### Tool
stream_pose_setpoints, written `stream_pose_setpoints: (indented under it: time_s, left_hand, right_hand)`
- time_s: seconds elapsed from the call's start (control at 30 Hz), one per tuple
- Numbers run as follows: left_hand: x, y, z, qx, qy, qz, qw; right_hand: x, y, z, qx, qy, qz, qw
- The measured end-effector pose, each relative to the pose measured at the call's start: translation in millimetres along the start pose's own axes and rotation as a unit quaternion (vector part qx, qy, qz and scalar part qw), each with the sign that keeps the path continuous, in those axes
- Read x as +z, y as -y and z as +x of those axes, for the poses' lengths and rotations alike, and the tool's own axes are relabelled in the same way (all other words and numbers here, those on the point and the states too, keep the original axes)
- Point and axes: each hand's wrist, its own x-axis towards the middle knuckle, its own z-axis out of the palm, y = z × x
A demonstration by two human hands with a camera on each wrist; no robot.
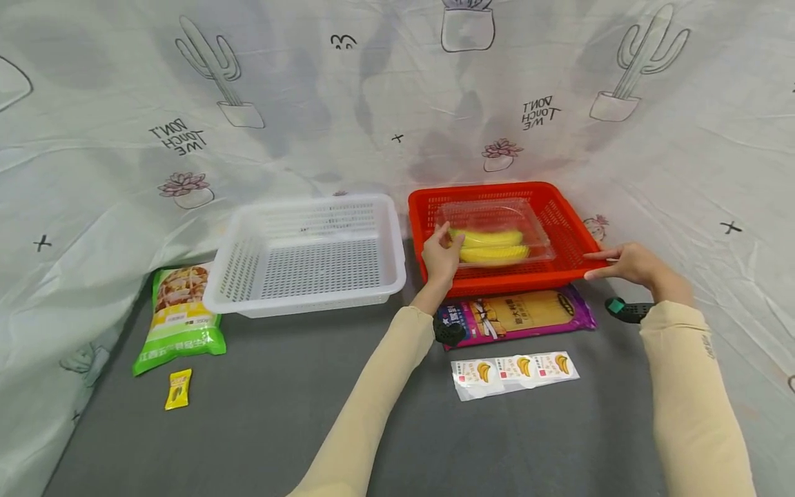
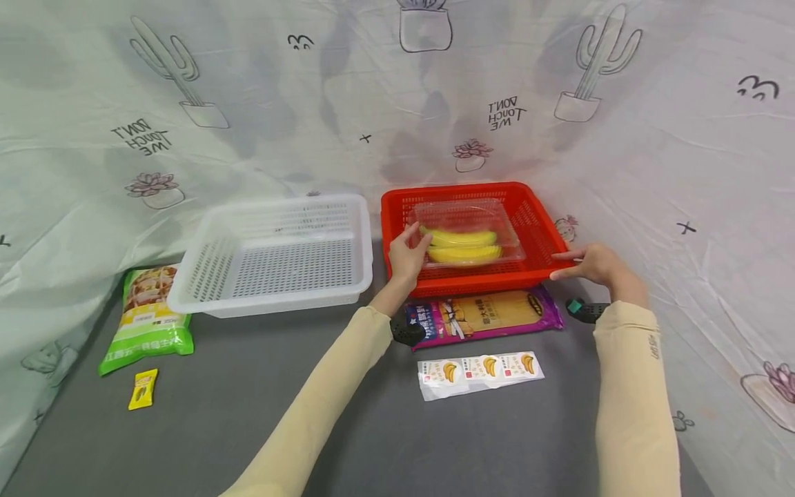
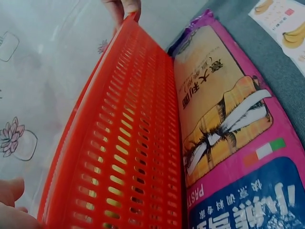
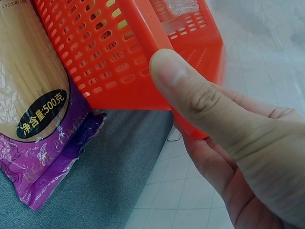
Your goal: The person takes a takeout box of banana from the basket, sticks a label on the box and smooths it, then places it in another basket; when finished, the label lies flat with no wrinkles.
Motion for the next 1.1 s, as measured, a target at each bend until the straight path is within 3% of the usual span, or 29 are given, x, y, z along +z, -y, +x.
stream_pose_setpoints:
  time_s: [0.3, 0.47, 0.57, 0.63, 0.73, 0.9, 1.1]
  left_hand:
    - [10.9, 4.9, 7.2, -0.007, -0.025, -0.003, 0.9996]
    - [14.6, 8.3, 11.3, -0.024, -0.020, 0.006, 0.9995]
    - [14.9, 8.5, 12.1, -0.059, 0.004, 0.004, 0.9983]
    - [13.5, 8.2, 11.7, -0.084, 0.031, 0.002, 0.9960]
    - [10.9, 8.6, 10.9, -0.098, 0.082, 0.016, 0.9916]
    - [10.8, 9.0, 10.0, -0.071, 0.141, 0.067, 0.9852]
    - [11.9, 7.5, 9.3, -0.057, 0.155, 0.104, 0.9806]
  right_hand:
    - [-0.1, 2.0, -2.9, 0.010, -0.003, 0.002, 0.9999]
    - [-0.3, 1.1, -0.9, 0.004, -0.008, 0.000, 1.0000]
    - [-0.6, 0.1, 1.0, 0.001, -0.012, 0.003, 0.9999]
    - [-0.6, -0.1, 1.9, 0.000, -0.014, 0.007, 0.9999]
    - [-0.2, 1.2, 2.6, 0.001, -0.014, 0.013, 0.9998]
    - [0.3, 1.4, 2.8, 0.012, -0.009, 0.026, 0.9996]
    - [0.0, 1.9, 3.4, 0.023, -0.005, 0.031, 0.9993]
